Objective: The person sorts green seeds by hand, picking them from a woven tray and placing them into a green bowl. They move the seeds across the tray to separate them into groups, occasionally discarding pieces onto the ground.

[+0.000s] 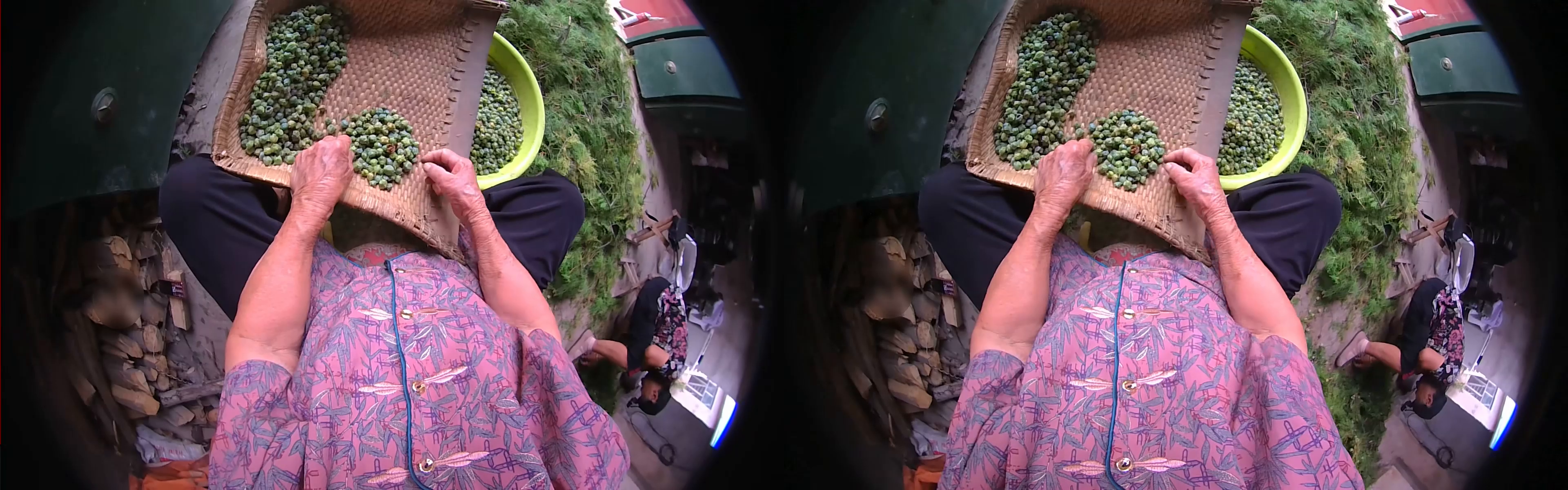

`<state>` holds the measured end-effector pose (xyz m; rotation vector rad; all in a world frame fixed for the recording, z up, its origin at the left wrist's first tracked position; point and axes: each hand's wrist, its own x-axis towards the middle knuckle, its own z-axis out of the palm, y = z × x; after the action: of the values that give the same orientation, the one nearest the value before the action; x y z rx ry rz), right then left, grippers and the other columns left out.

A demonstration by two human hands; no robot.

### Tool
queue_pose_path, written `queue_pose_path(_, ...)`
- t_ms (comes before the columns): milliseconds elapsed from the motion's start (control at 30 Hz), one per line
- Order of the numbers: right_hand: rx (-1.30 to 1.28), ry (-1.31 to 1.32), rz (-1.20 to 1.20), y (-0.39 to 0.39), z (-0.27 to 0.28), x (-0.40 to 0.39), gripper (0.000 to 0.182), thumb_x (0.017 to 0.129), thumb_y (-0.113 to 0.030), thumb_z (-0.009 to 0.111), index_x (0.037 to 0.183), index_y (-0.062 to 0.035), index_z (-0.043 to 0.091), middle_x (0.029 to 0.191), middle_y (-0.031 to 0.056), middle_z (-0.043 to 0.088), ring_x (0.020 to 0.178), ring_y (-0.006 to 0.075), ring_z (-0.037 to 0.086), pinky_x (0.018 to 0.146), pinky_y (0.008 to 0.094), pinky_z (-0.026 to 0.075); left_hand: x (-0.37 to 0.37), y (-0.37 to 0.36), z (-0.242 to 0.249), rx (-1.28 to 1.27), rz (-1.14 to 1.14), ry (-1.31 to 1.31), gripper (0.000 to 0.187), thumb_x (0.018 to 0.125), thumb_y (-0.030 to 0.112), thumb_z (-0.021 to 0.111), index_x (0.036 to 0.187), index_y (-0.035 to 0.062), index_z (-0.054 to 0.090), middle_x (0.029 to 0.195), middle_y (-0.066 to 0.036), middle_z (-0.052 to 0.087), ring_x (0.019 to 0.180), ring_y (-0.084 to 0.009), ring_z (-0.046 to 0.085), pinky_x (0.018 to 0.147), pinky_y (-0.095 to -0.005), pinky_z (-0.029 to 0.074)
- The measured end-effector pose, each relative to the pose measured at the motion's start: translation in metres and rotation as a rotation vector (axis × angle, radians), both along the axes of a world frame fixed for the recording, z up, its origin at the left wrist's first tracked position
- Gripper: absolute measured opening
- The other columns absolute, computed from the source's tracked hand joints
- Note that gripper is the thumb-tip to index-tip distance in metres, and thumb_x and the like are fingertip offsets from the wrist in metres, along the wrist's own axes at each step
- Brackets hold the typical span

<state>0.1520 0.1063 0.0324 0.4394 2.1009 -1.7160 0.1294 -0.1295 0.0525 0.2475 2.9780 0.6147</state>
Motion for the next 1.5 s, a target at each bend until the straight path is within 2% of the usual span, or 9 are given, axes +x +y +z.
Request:
queue_pose_path(100,-0.291,-0.051,-0.153,0.009,-0.008,-0.004,0.014,0.083,-0.008,0.061,0.094,-0.0010,0.062,0.075,0.0010,0.059,0.064,0.0076,0.055,0.051,0.0197,0.042,-0.001,0.001,0.000,-0.019,-0.004,-0.010,0.014,0.081,0.019,0.058,0.082,0.0052,0.058,0.082,-0.016,0.063,0.079,-0.0362,0.061,0.068,-0.0474,0.049)
queue_pose_path(200,-0.084,-0.040,-0.095,0.003,-0.013,-0.004,0.014,0.081,-0.008,0.062,0.093,-0.0008,0.063,0.078,0.0042,0.062,0.067,0.0111,0.058,0.055,0.0242,0.045,0.000,0.000,0.000,0.001,-0.009,0.008,0.014,0.081,0.019,0.059,0.083,0.0053,0.058,0.082,-0.015,0.063,0.079,-0.0357,0.062,0.068,-0.0467,0.049)
queue_pose_path(333,0.573,0.615,0.219,-0.019,-0.023,0.000,0.018,0.071,-0.008,0.068,0.087,-0.0040,0.062,0.080,0.0157,0.057,0.081,0.0345,0.057,0.074,0.0417,0.046,-0.001,0.000,-0.004,-0.007,0.002,0.002,0.014,0.081,0.019,0.059,0.084,0.0054,0.059,0.082,-0.015,0.063,0.079,-0.0357,0.062,0.069,-0.0461,0.049)
queue_pose_path(600,0.530,0.517,0.207,-0.021,-0.018,0.001,0.021,0.069,-0.008,0.069,0.088,-0.0040,0.060,0.083,0.0165,0.058,0.084,0.0377,0.056,0.077,0.0422,0.045,-0.001,0.001,0.001,-0.019,0.007,-0.046,0.014,0.081,0.018,0.058,0.087,0.0059,0.061,0.085,-0.016,0.064,0.081,-0.0356,0.062,0.071,-0.0459,0.049)
queue_pose_path(667,0.533,0.521,0.198,-0.008,-0.018,0.002,0.022,0.072,-0.006,0.068,0.092,-0.0033,0.061,0.081,0.0127,0.061,0.076,0.0288,0.061,0.066,0.0378,0.048,-0.002,0.002,0.002,0.002,0.008,-0.046,0.014,0.081,0.018,0.058,0.084,0.0050,0.059,0.085,-0.016,0.064,0.081,-0.0362,0.061,0.071,-0.0466,0.049)
queue_pose_path(767,-0.101,0.021,-0.133,0.006,-0.015,0.001,0.019,0.079,-0.005,0.066,0.096,0.0010,0.060,0.076,0.0034,0.061,0.062,0.0067,0.056,0.046,0.0221,0.043,-0.002,0.003,0.008,-0.017,0.017,-0.074,0.014,0.082,0.019,0.057,0.083,0.0048,0.059,0.085,-0.017,0.064,0.080,-0.0375,0.061,0.071,-0.0482,0.048)
queue_pose_path(933,-0.252,0.094,-0.493,0.043,-0.003,-0.013,0.024,0.081,-0.006,0.064,0.103,0.0029,0.058,0.085,0.0048,0.061,0.066,0.0117,0.059,0.051,0.0216,0.047,-0.001,0.004,0.010,-0.019,0.015,-0.055,0.014,0.082,0.017,0.054,0.079,0.0047,0.059,0.083,-0.017,0.064,0.078,-0.0370,0.063,0.069,-0.0467,0.050)
queue_pose_path(1233,-0.373,0.082,-0.893,0.077,-0.020,-0.017,0.055,0.083,-0.009,0.063,0.129,0.0076,0.039,0.121,0.0189,0.048,0.114,0.0268,0.047,0.083,0.0456,0.051,-0.002,0.004,0.009,-0.015,0.023,-0.069,0.014,0.081,0.017,0.052,0.081,0.0046,0.057,0.084,-0.017,0.063,0.080,-0.0388,0.060,0.070,-0.0493,0.048)
queue_pose_path(1500,0.001,0.198,-0.436,0.039,-0.012,-0.022,0.025,0.082,-0.009,0.062,0.105,0.0014,0.062,0.093,0.0050,0.065,0.074,0.0115,0.060,0.058,0.0255,0.050,-0.002,0.003,0.007,-0.040,0.029,-0.093,0.015,0.081,0.021,0.058,0.086,0.0064,0.060,0.087,-0.015,0.064,0.082,-0.0356,0.062,0.071,-0.0469,0.049)
